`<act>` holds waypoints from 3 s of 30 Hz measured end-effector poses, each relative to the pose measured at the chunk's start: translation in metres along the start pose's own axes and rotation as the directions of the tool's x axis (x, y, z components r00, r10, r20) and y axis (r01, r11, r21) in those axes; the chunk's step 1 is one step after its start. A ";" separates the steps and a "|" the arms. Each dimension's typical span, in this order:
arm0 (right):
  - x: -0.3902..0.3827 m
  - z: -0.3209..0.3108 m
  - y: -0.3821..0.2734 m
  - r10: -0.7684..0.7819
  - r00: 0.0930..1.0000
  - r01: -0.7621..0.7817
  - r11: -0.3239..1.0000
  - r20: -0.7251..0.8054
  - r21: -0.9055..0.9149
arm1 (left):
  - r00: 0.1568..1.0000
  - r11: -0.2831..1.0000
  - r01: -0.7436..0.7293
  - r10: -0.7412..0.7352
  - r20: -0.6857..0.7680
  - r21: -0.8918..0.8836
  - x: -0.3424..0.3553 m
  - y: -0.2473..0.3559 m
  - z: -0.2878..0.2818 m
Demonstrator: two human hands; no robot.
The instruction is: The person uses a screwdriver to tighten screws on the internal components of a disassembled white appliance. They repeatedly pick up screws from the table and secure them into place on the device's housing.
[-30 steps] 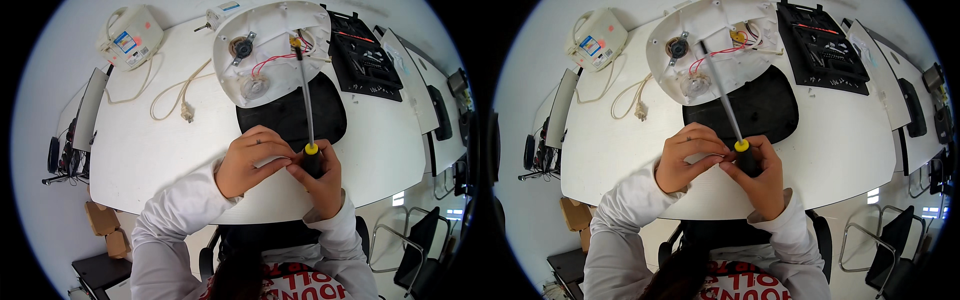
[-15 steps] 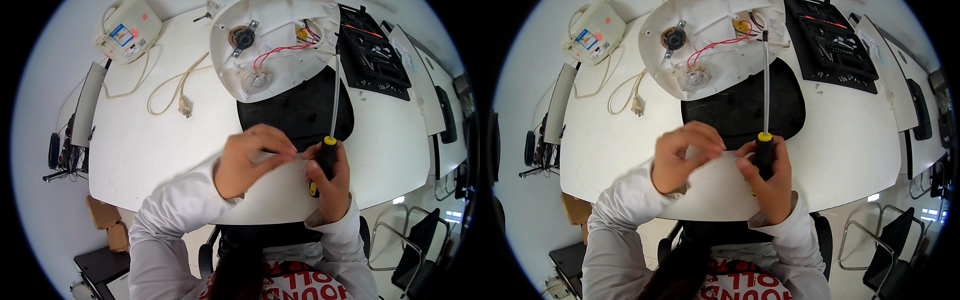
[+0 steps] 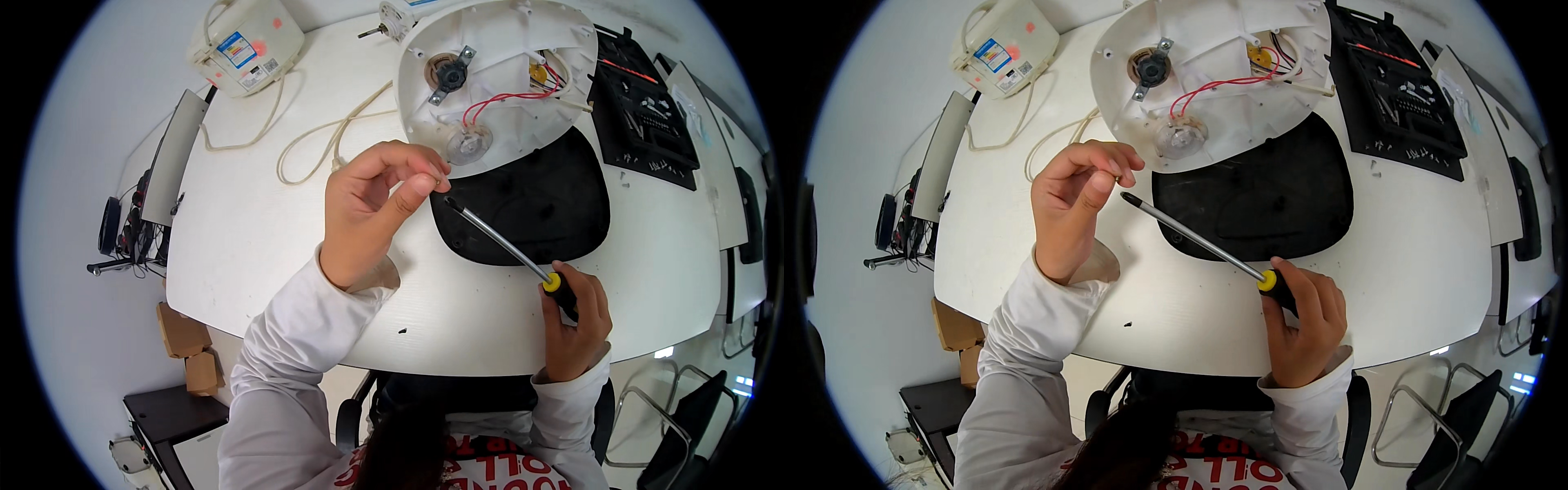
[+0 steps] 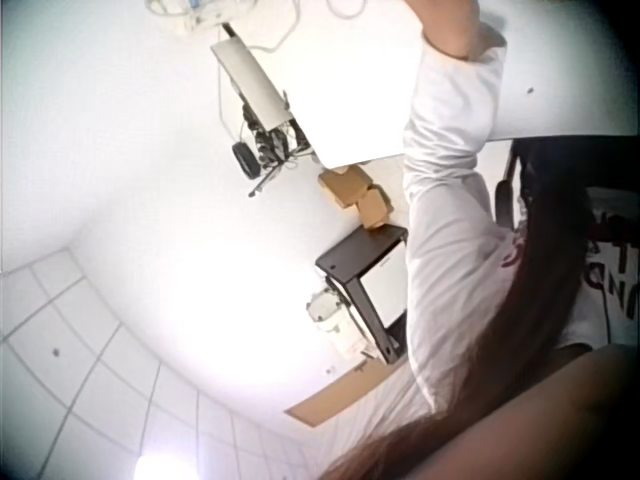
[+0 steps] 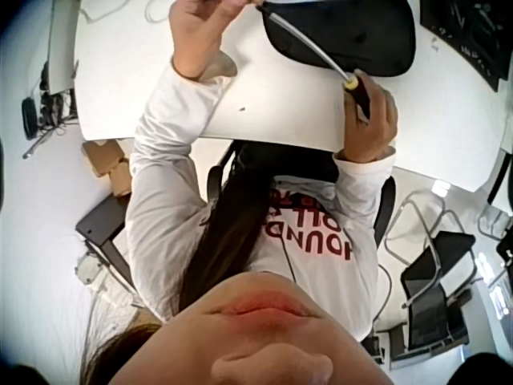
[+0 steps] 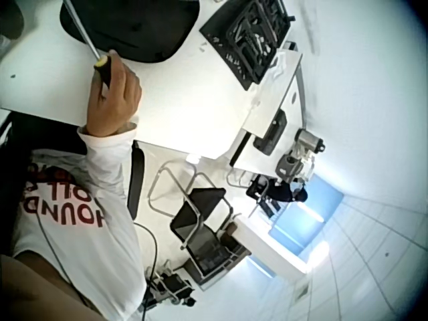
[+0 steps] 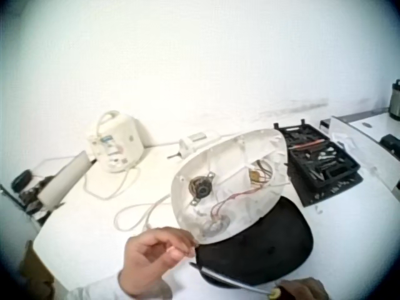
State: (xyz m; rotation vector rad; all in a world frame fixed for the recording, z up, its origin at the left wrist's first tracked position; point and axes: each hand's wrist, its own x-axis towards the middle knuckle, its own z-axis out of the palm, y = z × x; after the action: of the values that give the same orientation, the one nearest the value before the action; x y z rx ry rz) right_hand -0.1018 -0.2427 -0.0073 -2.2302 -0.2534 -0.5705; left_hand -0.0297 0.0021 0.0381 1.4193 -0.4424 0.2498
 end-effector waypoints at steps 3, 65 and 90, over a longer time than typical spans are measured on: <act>-0.001 0.000 0.001 0.021 1.000 -0.021 1.000 -0.004 0.020 | 1.000 1.000 -0.010 0.010 0.004 0.000 0.000 -0.001 0.004; 0.003 0.000 -0.001 0.031 0.999 -0.031 1.000 -0.025 -0.005 | 0.939 0.934 0.344 -0.338 -0.069 0.102 -0.001 -0.004 0.004; 0.005 0.002 0.000 0.033 0.999 -0.030 0.997 -0.039 0.066 | 0.922 0.902 0.386 -0.385 0.044 -0.193 0.001 -0.010 -0.003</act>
State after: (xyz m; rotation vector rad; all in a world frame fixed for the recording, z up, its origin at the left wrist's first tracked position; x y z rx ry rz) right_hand -0.0971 -0.2413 -0.0056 -2.1536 -0.2126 -0.5814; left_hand -0.0237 0.0037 0.0293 1.2789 -0.1757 -0.1181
